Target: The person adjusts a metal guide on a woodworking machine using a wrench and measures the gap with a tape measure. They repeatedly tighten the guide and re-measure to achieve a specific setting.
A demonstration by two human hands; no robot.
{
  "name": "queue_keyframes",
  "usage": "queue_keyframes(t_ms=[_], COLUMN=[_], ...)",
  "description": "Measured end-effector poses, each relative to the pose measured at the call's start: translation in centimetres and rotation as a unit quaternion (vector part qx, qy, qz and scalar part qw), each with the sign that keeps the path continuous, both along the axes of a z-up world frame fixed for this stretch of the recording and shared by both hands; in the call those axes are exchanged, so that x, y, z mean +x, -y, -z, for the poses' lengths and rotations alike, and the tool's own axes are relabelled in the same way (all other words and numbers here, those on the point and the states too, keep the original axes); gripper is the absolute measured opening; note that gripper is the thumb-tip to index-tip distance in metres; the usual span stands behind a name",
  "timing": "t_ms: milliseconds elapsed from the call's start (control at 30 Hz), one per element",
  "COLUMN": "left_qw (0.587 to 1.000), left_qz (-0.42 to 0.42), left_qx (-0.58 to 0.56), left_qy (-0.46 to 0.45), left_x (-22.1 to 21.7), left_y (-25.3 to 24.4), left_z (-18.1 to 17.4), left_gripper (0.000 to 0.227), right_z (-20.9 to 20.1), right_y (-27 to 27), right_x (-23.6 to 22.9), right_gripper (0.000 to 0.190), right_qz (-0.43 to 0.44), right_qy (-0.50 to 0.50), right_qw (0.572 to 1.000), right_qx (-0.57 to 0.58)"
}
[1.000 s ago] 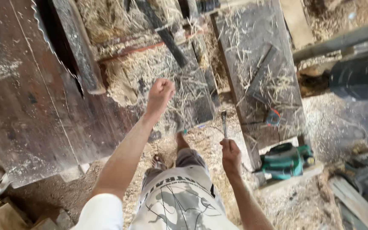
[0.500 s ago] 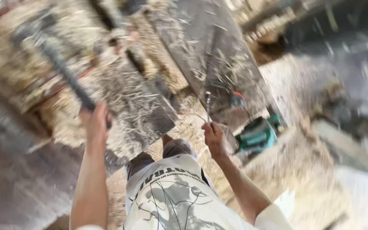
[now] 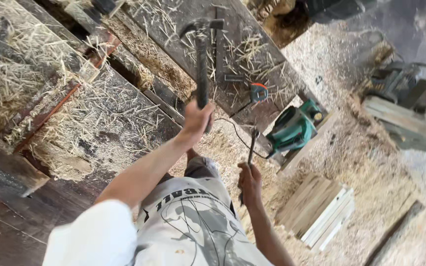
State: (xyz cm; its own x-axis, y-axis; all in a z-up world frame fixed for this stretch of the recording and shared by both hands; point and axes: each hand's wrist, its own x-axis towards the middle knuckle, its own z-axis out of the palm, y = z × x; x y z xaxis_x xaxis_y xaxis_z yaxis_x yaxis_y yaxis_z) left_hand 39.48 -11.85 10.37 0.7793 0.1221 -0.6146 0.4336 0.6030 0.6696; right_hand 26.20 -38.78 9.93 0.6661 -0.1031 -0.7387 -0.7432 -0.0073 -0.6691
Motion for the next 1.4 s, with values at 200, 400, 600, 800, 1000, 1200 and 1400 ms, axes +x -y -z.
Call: queue_keyframes(t_ms=[200,400,600,800,1000,1200,1400], left_qw=[0.971,0.896,0.891,0.885,0.91,0.931,0.95], left_qz=[-0.108,0.053,0.073,0.001,-0.108,-0.039,-0.122], left_qx=[0.181,0.44,0.397,0.465,0.393,0.355,0.282], left_qy=[-0.109,0.005,0.208,-0.016,-0.082,-0.078,-0.051], left_x=[13.2,10.3,-8.1,-21.6,-27.3,-26.2,-22.6], left_y=[2.4,1.4,-1.7,-12.1,-15.3,-18.3,-24.8], left_z=[9.2,11.2,4.6,-1.0,-1.6,-1.3,-2.6], left_gripper=[0.025,0.057,0.011,0.013,0.02,0.032,0.029], right_z=[0.5,0.2,-2.1,-4.3,-6.2,-4.9,-2.3], right_y=[4.9,4.5,-4.7,-20.8,-35.7,-42.4,-47.7], right_x=[-0.5,2.9,12.8,19.9,18.5,10.5,4.9], right_gripper=[0.038,0.026,0.024,0.022,0.024,0.018,0.017], right_qz=[0.061,0.079,-0.112,-0.464,-0.555,-0.373,-0.184], right_qy=[-0.034,-0.014,-0.026,0.095,0.081,-0.109,-0.143], right_qw=[0.992,0.997,0.991,0.88,0.827,0.917,0.94], right_qx=[-0.102,0.0,0.067,0.039,0.024,0.09,0.247])
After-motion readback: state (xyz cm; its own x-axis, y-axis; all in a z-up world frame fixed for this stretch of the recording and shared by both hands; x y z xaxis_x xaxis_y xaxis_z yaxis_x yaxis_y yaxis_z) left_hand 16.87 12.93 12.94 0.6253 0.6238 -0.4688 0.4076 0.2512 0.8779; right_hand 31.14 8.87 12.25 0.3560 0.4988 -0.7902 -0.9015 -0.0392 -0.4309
